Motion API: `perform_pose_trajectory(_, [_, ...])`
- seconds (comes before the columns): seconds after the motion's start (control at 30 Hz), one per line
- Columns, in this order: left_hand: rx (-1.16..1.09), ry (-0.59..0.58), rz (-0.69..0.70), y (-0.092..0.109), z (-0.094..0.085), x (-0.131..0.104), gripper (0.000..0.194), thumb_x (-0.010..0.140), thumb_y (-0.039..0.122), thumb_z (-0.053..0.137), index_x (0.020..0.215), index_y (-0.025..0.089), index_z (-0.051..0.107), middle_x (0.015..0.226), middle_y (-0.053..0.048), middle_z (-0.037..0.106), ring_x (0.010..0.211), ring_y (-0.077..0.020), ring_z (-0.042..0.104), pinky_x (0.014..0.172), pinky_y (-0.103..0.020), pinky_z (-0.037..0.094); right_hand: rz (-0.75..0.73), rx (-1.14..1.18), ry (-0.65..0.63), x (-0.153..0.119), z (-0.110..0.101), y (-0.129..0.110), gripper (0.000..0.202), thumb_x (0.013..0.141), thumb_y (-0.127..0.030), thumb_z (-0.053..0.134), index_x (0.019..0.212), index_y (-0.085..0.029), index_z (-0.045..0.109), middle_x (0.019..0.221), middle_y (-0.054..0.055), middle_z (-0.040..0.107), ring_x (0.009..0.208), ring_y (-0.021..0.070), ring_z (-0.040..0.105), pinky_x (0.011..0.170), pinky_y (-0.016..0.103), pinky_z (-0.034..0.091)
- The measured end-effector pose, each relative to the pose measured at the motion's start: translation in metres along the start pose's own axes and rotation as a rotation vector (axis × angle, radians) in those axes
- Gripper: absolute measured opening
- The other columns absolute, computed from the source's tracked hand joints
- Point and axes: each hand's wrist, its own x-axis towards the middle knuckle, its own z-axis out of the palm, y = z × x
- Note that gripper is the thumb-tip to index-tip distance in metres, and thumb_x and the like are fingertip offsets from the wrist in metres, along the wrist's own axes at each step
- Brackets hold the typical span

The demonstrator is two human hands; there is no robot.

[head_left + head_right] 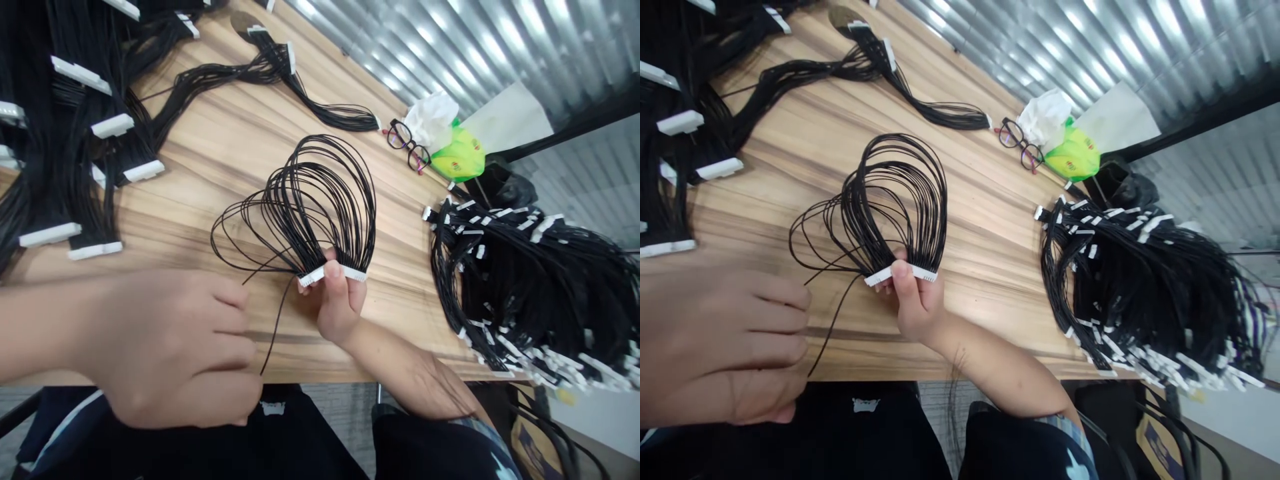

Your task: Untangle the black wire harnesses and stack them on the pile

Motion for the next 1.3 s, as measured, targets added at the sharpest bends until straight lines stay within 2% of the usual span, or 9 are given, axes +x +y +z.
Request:
perform_pose_trajectory(0.13, [0.026,-0.02,-0.03,-0.006,0.004,-0.002,0.027,0.101,0.031,0.063,0.075,0.026,0.061,0.062,0.007,0.048,0.055,-0.013,0.045,0.05,-0.033,0.043,0.02,-0.027,0.019,0.002,0.001,-0.003,0.019,0.106,-0.044,0.06,0.1,-0.027,0.063,0.061,-0.006,0.057,0.05,0.0121,0.058,0.044,0.022,0.049])
perform_pose_trajectory(0.27, [0.046,-0.021,-0.067,-0.01,0.004,-0.007,0.027,0.108,0.03,0.052,0.086,0.027,0.067,0.063,0.007,0.051,0.056,-0.0121,0.048,0.052,-0.033,0.04,0.027,-0.035,0.018,0.004,0.002,-0.005,0.021,0.105,-0.046,0.06,0.096,-0.026,0.061,0.06,-0.007,0.053,0.049,0.0123,0.057,0.044,0.023,0.049])
perform_pose_trajectory(0.47, [0.13,0.069,-0.213,-0.016,-0.004,-0.013,0.054,0.116,0.039,0.023,0.082,0.025,0.063,0.065,0.004,0.059,0.059,-0.0137,0.055,0.056,-0.032,0.042,-0.012,-0.114,0.009,-0.004,-0.001,0.0,0.019,0.106,-0.046,0.059,0.103,-0.028,0.064,0.064,-0.005,0.061,0.051,0.0136,0.062,0.045,0.025,0.055])
perform_pose_trajectory(0.63, [0.368,0.148,-0.418,-0.022,0.003,-0.015,0.017,0.112,0.034,0.051,0.113,0.028,0.067,0.078,0.015,0.075,0.063,-0.0055,0.065,0.052,-0.021,0.038,-0.007,-0.149,0.004,-0.009,-0.003,0.003,0.02,0.106,-0.047,0.057,0.104,-0.028,0.064,0.068,-0.004,0.067,0.052,0.0139,0.064,0.047,0.026,0.059])
perform_pose_trajectory(0.77, [0.394,0.163,-0.489,-0.017,0.02,-0.019,0.051,0.109,0.011,0.032,0.138,0.041,0.061,0.088,0.014,0.077,0.069,-0.0123,0.064,0.059,-0.03,0.036,-0.02,-0.126,-0.018,-0.008,-0.002,0.002,0.017,0.107,-0.044,0.057,0.106,-0.029,0.065,0.07,-0.004,0.068,0.055,0.0134,0.066,0.049,0.025,0.059])
perform_pose_trajectory(0.87, [0.405,0.113,-0.511,-0.016,0.024,-0.024,0.066,0.106,0.005,0.023,0.145,0.047,0.055,0.089,0.013,0.076,0.069,-0.0173,0.06,0.06,-0.034,0.035,0.002,-0.144,-0.017,-0.007,-0.002,0.002,0.021,0.106,-0.047,0.057,0.103,-0.027,0.065,0.068,-0.004,0.067,0.055,0.0138,0.066,0.049,0.025,0.059])
perform_pose_trajectory(1.07, [0.424,0.106,-0.475,-0.019,0.017,-0.023,0.058,0.108,0.008,0.021,0.14,0.042,0.055,0.09,0.011,0.076,0.07,-0.0173,0.061,0.06,-0.035,0.037,-0.013,-0.128,-0.066,-0.004,-0.003,0.003,0.019,0.108,-0.042,0.056,0.101,-0.026,0.065,0.068,-0.004,0.066,0.055,0.0123,0.064,0.051,0.024,0.056])
perform_pose_trajectory(1.2, [0.259,0.095,-0.436,-0.029,0.009,-0.01,0.028,0.115,0.025,0.035,0.116,0.029,0.063,0.089,0.008,0.074,0.071,-0.0116,0.063,0.058,-0.028,0.04,0.022,-0.194,-0.152,-0.005,-0.007,0.003,0.028,0.108,-0.041,0.054,0.091,-0.024,0.067,0.068,-0.003,0.066,0.06,0.0135,0.065,0.058,0.027,0.057])
perform_pose_trajectory(1.3, [0.29,0.044,-0.365,-0.036,0.002,-0.004,0.036,0.116,0.034,0.035,0.095,0.022,0.063,0.08,0.005,0.066,0.066,-0.011,0.057,0.06,-0.027,0.042,0.05,-0.205,-0.152,-0.006,-0.007,0.002,0.025,0.107,-0.041,0.057,0.094,-0.024,0.068,0.069,-0.003,0.067,0.06,0.013,0.065,0.059,0.027,0.055])
